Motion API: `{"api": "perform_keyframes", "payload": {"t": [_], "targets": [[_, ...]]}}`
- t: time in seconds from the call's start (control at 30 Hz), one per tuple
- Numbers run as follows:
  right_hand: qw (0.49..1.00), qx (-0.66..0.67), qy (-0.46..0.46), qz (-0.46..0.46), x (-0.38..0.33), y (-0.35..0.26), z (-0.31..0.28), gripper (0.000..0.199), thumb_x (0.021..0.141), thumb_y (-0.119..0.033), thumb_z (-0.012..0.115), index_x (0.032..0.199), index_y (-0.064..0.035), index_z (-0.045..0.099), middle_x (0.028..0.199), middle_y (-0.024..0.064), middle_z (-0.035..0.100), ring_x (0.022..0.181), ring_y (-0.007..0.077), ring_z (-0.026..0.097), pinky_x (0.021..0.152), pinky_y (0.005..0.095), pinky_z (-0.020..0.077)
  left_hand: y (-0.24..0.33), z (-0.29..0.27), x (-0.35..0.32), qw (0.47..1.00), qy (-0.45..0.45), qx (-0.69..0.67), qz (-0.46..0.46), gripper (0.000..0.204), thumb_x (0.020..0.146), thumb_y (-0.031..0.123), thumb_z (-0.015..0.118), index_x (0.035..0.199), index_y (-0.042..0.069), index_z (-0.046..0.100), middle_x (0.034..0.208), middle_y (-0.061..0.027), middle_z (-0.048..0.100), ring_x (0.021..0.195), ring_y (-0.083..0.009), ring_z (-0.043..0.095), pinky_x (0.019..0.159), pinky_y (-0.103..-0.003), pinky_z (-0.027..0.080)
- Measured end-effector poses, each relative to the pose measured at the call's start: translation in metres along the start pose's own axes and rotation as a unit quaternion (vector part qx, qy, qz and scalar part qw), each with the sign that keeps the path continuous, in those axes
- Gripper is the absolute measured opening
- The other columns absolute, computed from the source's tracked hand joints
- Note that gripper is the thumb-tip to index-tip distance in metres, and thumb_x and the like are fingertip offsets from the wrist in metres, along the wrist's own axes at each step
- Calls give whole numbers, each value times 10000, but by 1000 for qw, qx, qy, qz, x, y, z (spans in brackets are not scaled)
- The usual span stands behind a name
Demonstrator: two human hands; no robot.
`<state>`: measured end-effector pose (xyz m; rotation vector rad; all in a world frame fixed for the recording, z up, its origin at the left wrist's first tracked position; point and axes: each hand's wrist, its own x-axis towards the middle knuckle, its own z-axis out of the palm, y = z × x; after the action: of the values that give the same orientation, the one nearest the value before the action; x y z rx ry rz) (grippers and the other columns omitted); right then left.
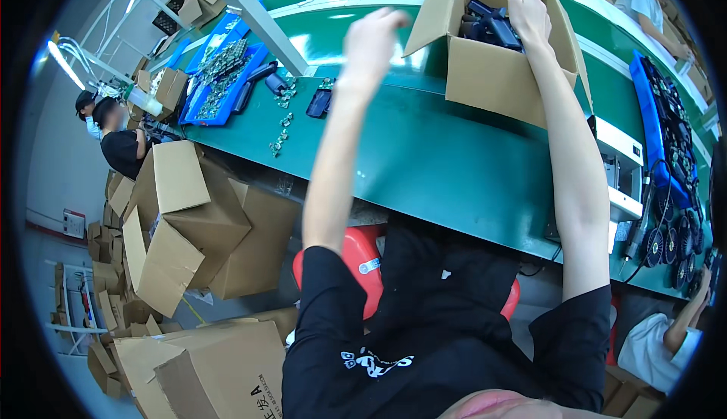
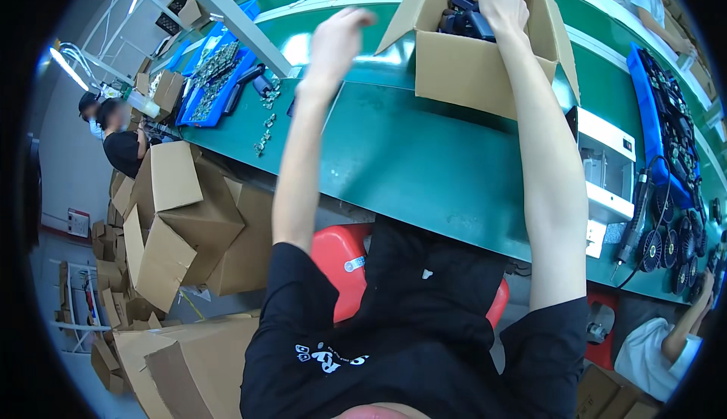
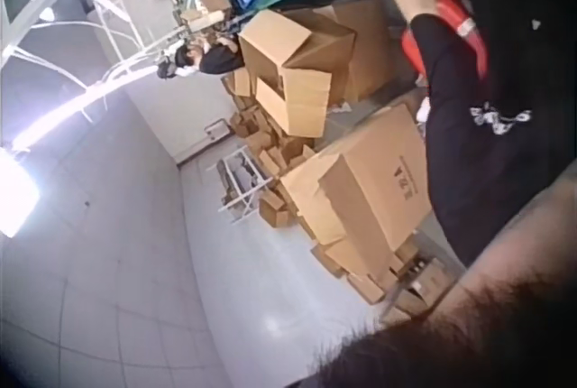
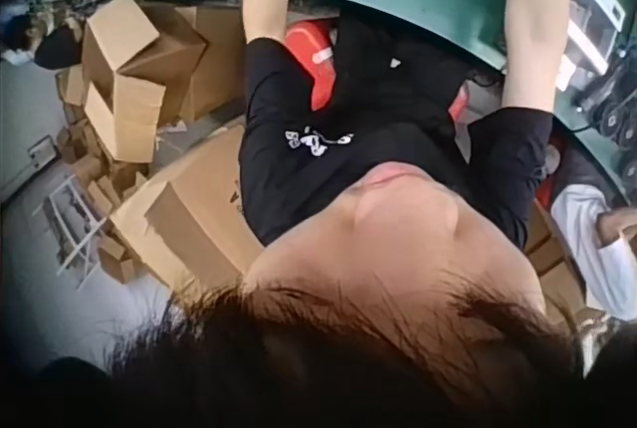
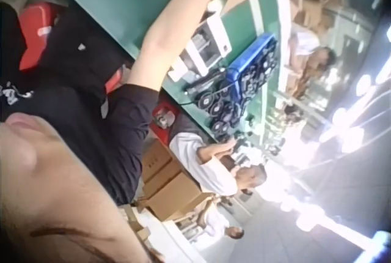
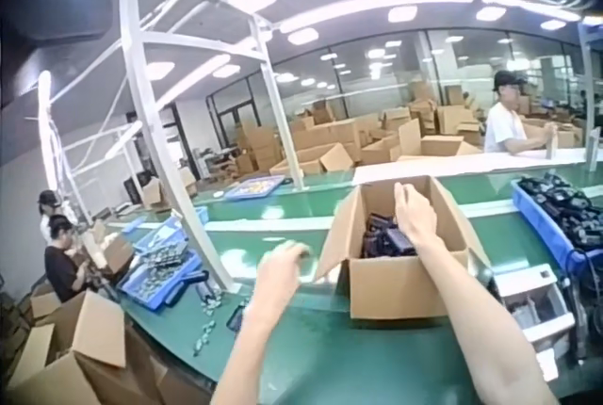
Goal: Assembling electronic components into plastic housings and packaging them into boxes.
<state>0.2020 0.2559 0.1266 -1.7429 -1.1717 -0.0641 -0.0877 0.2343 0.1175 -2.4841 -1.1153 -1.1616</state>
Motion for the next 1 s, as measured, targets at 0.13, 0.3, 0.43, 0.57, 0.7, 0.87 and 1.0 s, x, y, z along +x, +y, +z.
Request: {"api": "perform_keyframes", "payload": {"t": [0.13,0.3,0.43,0.57,0.7,0.87,1.0], "targets": [[999,32,-17,-26,-18,-38,-4,468,989,-465,425,1192,-88,613,1124,202,668,1097,388,612,957,455,469,-86,-40,-74,993,-114,31,-10,406,760,-117,531,1102,61,659,1124,-164,654,1071,-347,620,944,-430,495],[998,61,-9,-25,-25,-47,-10,453,994,-437,428,1142,-55,623,1121,237,659,1087,428,602,942,489,470,-128,-31,-111,975,-220,-27,-32,467,775,-100,603,1223,30,623,1220,-207,632,1144,-361,594,1005,-402,456],[991,97,22,-85,-21,-37,-16,401,982,-386,458,1137,-55,624,1106,232,663,1070,419,608,933,477,474,-121,-22,-98,964,-261,-19,-42,394,775,-41,660,1165,19,654,1185,-189,653,1100,-358,614,960,-403,479],[969,197,80,-128,-28,-43,-38,400,971,-354,495,1156,-19,612,1080,236,664,1046,389,624,921,455,478,-100,-6,-83,952,-300,-27,-51,334,768,9,715,1101,0,690,1067,-188,694,1020,-344,657,906,-384,504],[885,371,40,-277,-142,-126,-130,233,882,-229,643,997,-33,692,858,155,695,750,254,689,688,337,545,-75,-30,-112,960,-268,-69,-49,317,770,36,728,1079,-19,679,1103,-178,681,976,-344,661,871,-380,507],[901,324,40,-286,-228,-84,-259,303,943,-178,517,1039,102,581,808,153,632,609,149,589,560,241,469,-17,-16,-114,958,-250,-128,-54,313,796,35,726,1100,-17,675,1108,-165,686,973,-309,669,881,-365,511],[951,244,147,-123,-275,-13,-315,193,916,-100,584,1000,58,654,832,96,655,636,83,552,619,201,453,13,-7,-111,947,-265,-169,-67,334,797,30,732,1126,3,679,1125,-144,690,1004,-257,669,902,-355,509]]}}
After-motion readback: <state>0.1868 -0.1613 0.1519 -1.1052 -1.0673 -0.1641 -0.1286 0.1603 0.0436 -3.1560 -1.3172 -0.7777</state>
